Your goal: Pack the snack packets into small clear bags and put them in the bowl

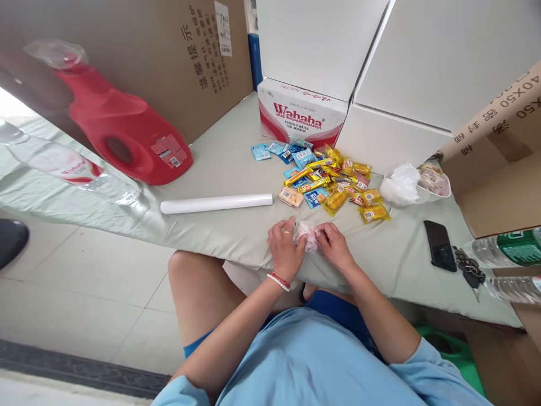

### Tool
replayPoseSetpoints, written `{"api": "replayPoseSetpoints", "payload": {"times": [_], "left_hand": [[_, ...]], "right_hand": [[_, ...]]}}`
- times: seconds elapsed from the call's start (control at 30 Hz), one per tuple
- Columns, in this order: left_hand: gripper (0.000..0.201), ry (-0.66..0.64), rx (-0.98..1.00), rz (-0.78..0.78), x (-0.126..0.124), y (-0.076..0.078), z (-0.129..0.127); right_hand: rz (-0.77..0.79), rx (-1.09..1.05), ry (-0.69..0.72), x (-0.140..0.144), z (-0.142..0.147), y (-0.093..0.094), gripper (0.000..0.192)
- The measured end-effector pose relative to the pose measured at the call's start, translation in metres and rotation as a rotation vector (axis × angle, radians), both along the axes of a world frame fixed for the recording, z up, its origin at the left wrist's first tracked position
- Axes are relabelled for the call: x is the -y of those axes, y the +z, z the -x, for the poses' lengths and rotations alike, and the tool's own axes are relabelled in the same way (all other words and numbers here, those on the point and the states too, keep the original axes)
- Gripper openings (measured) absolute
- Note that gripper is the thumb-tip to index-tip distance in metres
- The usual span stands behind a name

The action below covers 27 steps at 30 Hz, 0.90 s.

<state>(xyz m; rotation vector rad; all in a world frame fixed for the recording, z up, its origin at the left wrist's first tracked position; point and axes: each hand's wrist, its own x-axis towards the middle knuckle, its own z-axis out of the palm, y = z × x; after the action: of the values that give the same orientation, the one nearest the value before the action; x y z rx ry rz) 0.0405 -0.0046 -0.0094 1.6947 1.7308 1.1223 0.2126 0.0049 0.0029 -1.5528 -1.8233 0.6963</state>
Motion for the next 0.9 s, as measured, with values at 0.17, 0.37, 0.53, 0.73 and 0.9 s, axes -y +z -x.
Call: {"api": "replayPoseSetpoints", "payload": {"times": [0.17, 0.37, 0.53, 0.73, 0.9], "left_hand": [[0.041, -0.026, -0.224, 0.163, -0.013, 0.006, -0.007], [0.037, 0.007, -0.077, 0.093, -0.008, 0.006, -0.018], [0.022, -0.106, -0.240, -0.231, 0.004, 0.007, -0.037], [0.057, -0.496, -0.122, -0.509, 0.018, -0.009, -0.054], [0.065, -0.649, 0.209, -0.383, 0.026, -0.001, -0.047]], "right_hand": [[0.045, -0.199, -0.045, 0.003, 0.000, -0.003, 0.023], [0.221, -0.675, -0.109, 0.017, -0.003, 0.000, 0.029], [0.236, -0.990, -0.185, 0.029, -0.003, 0.012, 0.034], [0.383, -1.270, -0.216, 0.030, -0.007, 0.008, 0.040], [0.426, -1.257, -0.247, 0.025, -0.014, 0.001, 0.039]]}}
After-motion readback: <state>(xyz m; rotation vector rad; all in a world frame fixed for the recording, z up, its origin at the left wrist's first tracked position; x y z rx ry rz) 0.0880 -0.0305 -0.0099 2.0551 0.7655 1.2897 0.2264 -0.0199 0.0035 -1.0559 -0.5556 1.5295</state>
